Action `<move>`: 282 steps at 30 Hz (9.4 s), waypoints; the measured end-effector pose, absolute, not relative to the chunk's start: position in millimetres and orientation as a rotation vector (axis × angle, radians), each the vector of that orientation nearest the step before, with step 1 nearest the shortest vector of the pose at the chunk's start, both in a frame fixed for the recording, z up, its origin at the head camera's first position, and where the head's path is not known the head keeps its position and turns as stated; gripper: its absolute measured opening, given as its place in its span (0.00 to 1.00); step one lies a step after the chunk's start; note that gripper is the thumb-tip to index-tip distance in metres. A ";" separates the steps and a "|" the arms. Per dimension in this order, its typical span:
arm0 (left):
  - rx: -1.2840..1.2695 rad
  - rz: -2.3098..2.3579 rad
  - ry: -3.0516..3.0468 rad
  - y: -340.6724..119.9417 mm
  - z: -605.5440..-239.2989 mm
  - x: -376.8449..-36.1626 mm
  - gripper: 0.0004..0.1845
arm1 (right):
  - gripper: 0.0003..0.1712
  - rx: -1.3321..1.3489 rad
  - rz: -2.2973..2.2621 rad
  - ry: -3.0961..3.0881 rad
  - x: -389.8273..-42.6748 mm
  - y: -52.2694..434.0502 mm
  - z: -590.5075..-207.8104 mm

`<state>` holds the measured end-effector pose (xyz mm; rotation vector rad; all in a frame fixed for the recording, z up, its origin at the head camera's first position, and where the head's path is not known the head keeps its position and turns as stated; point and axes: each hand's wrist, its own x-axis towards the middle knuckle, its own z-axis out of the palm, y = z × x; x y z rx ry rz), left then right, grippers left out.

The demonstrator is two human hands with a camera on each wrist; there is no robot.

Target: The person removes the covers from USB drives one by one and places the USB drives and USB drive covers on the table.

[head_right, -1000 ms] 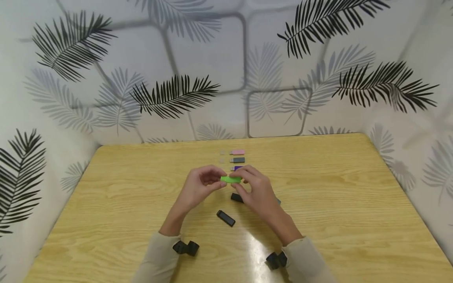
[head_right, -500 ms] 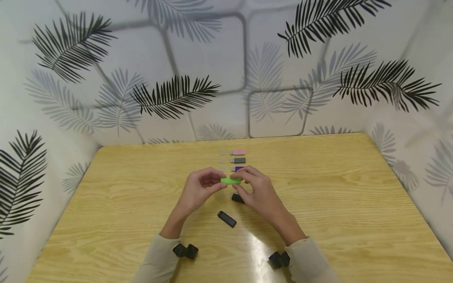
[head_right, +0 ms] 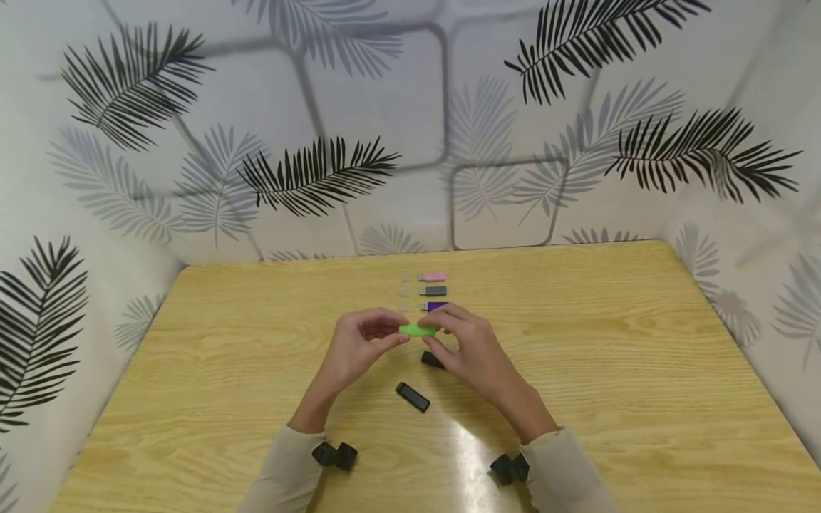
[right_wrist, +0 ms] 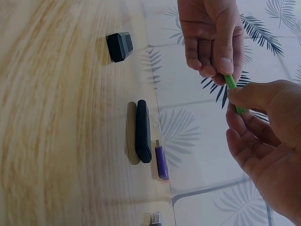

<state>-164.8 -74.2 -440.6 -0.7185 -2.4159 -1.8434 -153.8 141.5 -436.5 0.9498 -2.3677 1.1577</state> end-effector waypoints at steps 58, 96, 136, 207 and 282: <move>-0.293 -1.836 -2.605 -100.0 -463.6 -187.0 0.08 | 0.14 0.743 1.210 -2.483 -178.8 167.8 -460.8; -0.307 -1.004 -3.003 -64.5 -465.1 -208.8 0.08 | 0.08 0.451 1.319 -2.801 -200.2 150.3 -475.0; -0.367 -1.301 -2.873 -72.1 -463.8 -200.3 0.08 | 0.15 0.470 1.291 -2.776 -194.0 156.0 -465.1; -0.803 -2.259 -2.423 -24.2 -425.6 -136.4 0.13 | 0.16 0.565 1.070 -2.679 -111.5 191.2 -442.8; -0.826 -2.029 -2.387 -66.4 -401.8 -138.6 0.09 | 0.12 0.969 1.158 -2.530 -143.8 153.8 -405.8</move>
